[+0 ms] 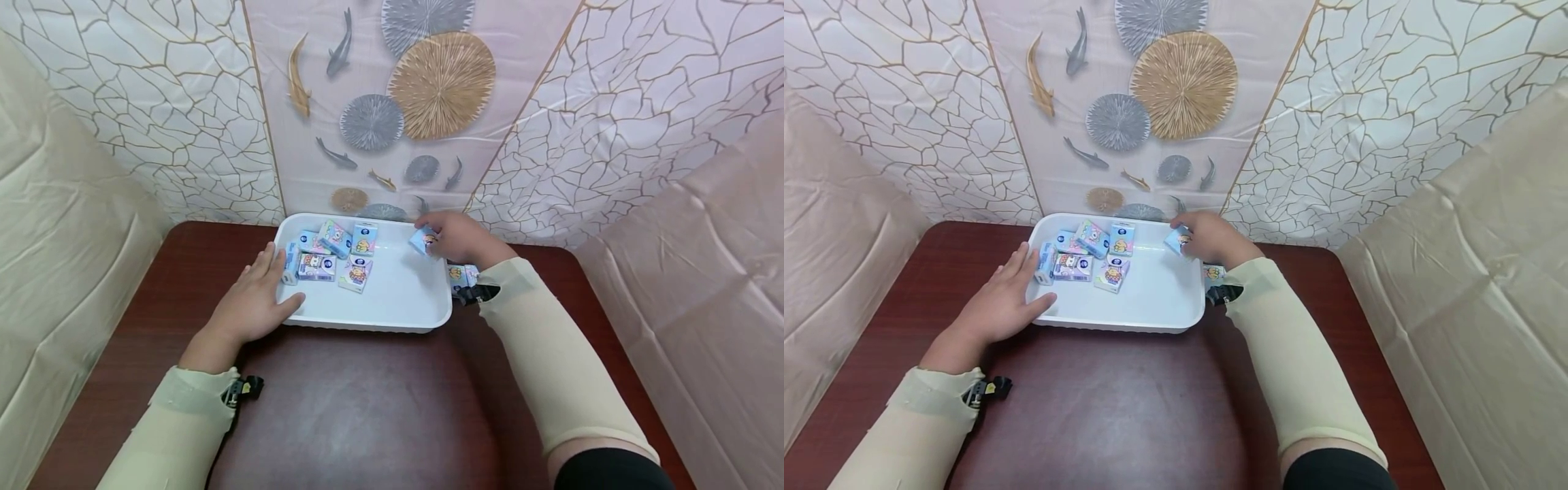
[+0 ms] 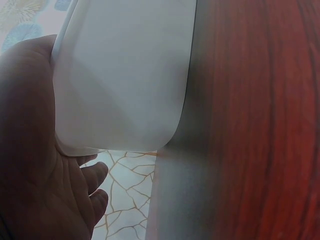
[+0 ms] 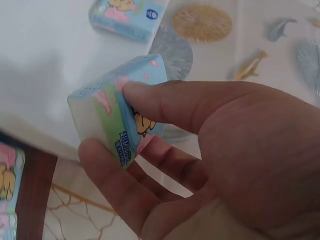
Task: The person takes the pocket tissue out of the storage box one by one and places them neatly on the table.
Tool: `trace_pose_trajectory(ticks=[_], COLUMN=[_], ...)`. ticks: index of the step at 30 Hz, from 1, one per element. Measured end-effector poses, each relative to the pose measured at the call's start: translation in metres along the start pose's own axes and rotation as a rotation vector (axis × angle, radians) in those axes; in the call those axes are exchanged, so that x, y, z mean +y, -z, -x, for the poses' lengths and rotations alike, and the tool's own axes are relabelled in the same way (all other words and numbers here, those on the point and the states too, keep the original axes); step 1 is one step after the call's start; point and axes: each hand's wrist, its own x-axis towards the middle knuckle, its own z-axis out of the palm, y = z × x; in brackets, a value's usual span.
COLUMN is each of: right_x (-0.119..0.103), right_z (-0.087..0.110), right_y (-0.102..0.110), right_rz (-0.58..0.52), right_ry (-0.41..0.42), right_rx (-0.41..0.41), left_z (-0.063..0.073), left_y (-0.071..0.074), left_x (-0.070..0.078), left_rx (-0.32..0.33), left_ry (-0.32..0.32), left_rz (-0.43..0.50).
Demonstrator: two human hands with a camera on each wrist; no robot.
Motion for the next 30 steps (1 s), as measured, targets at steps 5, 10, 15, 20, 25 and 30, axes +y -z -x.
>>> trace_pose_trajectory(ticks=[5,10,15,20,25,30], right_x=[0.016,0.037,0.061,0.079,0.097,0.118], right_z=[0.004,0.012,0.02,0.028,0.034,0.04], right_y=[0.003,0.007,0.011,0.012,0.008,0.007], right_rz=[-0.016,-0.098,-0.1,-0.099,-0.102,-0.069], right_ry=[-0.029,-0.081,-0.091,-0.11,-0.143,-0.162], right_rx=[0.034,0.036,0.047,0.045,0.021,0.02], left_z=[-0.001,-0.001,-0.001,-0.002,-0.003,-0.002], left_y=[-0.001,-0.001,0.0,-0.001,-0.001,-0.001], left_x=[0.0,0.0,0.001,-0.001,-0.001,-0.001], left_rx=[0.005,0.003,-0.001,-0.001,-0.004,-0.006], left_ry=[-0.002,0.0,0.005,0.011,0.017,0.015], left_rz=[-0.001,-0.003,0.002,0.006,0.009,0.012])
